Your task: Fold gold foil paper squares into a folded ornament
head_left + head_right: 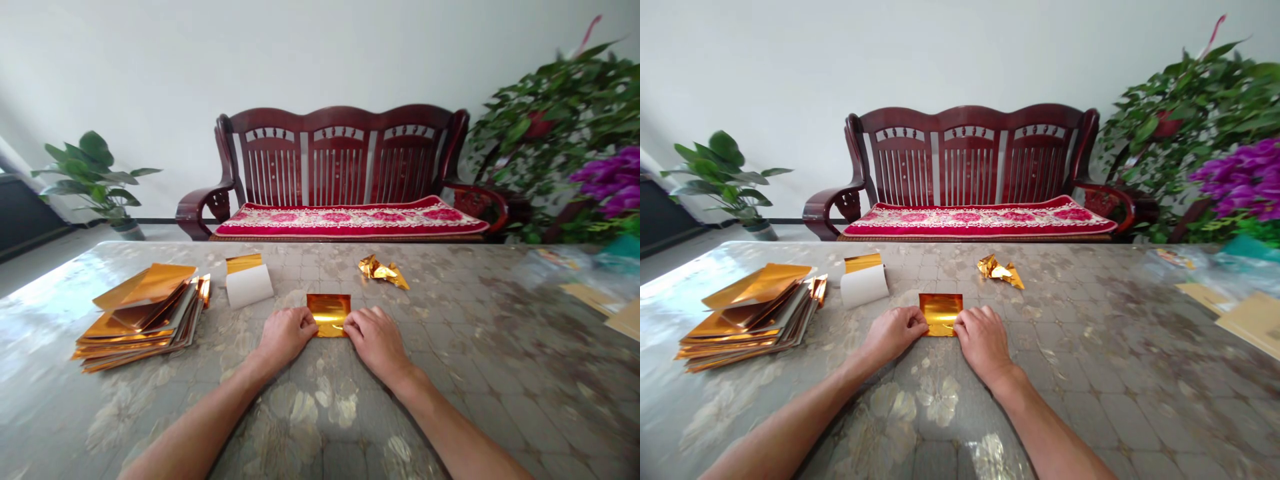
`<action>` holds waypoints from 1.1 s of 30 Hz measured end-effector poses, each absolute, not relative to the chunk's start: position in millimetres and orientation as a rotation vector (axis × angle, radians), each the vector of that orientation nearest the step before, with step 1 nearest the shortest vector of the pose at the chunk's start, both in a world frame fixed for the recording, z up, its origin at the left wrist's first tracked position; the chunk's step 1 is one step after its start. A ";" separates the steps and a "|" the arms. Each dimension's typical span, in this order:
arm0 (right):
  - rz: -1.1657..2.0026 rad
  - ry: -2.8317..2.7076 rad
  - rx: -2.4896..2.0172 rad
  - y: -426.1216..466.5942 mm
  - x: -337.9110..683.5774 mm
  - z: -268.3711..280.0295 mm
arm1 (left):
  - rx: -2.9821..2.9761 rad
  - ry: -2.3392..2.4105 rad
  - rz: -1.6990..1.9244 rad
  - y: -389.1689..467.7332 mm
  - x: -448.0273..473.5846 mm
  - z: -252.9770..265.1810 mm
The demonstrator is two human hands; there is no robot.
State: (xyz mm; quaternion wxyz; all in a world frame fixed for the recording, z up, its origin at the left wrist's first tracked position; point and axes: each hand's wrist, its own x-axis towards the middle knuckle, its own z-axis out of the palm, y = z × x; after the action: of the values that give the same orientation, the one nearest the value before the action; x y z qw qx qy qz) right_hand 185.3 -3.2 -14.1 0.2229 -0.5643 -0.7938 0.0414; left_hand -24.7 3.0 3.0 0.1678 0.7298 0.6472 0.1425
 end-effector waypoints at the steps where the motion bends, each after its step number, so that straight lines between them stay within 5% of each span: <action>1: 0.111 -2.195 -1.557 -3.3 185.2 -14.3 | 2.090 1.839 0.405 3.0 -24.7 2.4; 14: 0.020 -2.244 -1.551 -3.9 184.9 -15.1 | 2.580 1.691 0.548 -6.6 -21.9 -0.9; 20: 0.012 -2.224 -1.545 -4.5 185.2 -15.0 | 2.852 1.282 0.377 -8.6 -21.4 -8.3; 33: -0.202 -2.434 -1.130 -17.3 184.6 -15.4 | 2.928 1.311 0.145 -27.3 -16.5 -0.6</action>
State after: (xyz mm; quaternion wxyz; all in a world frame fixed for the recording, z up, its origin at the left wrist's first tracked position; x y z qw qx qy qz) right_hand 184.6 -17.3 -15.4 0.2232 -0.4092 -0.8817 -0.0732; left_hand -16.5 -27.3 -0.6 -0.0349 0.9113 0.4079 0.0451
